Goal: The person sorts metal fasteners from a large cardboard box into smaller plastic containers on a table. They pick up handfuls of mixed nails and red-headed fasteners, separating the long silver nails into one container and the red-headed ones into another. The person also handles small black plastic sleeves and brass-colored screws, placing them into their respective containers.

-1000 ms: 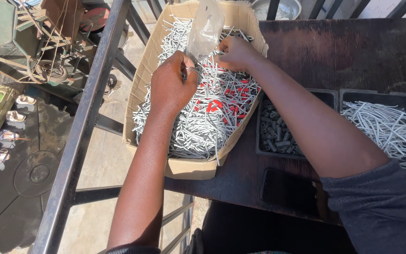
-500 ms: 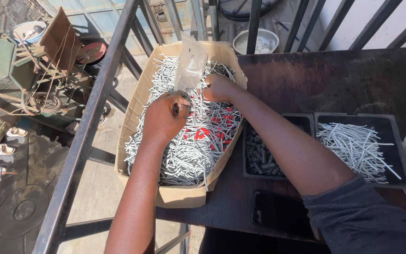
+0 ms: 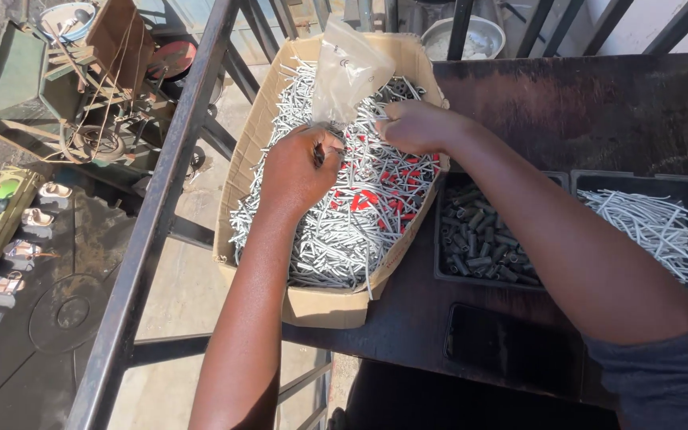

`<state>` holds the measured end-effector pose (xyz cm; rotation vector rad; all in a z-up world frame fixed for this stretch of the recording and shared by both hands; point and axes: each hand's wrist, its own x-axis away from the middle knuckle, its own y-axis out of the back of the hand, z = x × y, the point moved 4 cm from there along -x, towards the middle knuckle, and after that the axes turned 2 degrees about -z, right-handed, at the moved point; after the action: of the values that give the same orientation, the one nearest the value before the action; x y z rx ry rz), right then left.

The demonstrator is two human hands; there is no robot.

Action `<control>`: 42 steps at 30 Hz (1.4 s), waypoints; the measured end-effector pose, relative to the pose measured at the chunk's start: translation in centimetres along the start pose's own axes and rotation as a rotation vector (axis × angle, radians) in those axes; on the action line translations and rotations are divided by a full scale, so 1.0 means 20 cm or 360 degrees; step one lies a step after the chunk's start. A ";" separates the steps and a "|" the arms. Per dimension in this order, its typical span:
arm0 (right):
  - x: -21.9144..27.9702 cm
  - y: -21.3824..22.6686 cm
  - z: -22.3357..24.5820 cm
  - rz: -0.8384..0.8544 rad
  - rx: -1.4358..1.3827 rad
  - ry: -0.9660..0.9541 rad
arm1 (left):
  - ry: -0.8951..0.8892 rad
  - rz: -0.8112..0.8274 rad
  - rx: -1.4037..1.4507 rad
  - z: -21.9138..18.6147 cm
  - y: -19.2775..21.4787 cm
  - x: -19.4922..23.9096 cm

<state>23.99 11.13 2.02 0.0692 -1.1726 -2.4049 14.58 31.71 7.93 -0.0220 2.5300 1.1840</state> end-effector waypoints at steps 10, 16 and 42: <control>0.42 0.18 0.14 0.0148 -0.0584 -0.0601 | -0.0134 0.0023 -0.0102 0.10 -0.08 -0.01; 0.52 0.18 -0.03 0.0284 -0.0844 0.0093 | -0.0138 0.0019 -0.0120 0.10 -0.08 -0.01; 1.18 0.16 -0.25 0.0012 -0.0779 -0.0690 | -0.1558 0.0388 -0.0395 -0.69 -0.61 0.07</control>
<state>5.39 -4.23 4.75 -0.6350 -0.7031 -2.7064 10.97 13.58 6.62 0.6524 1.5473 1.1806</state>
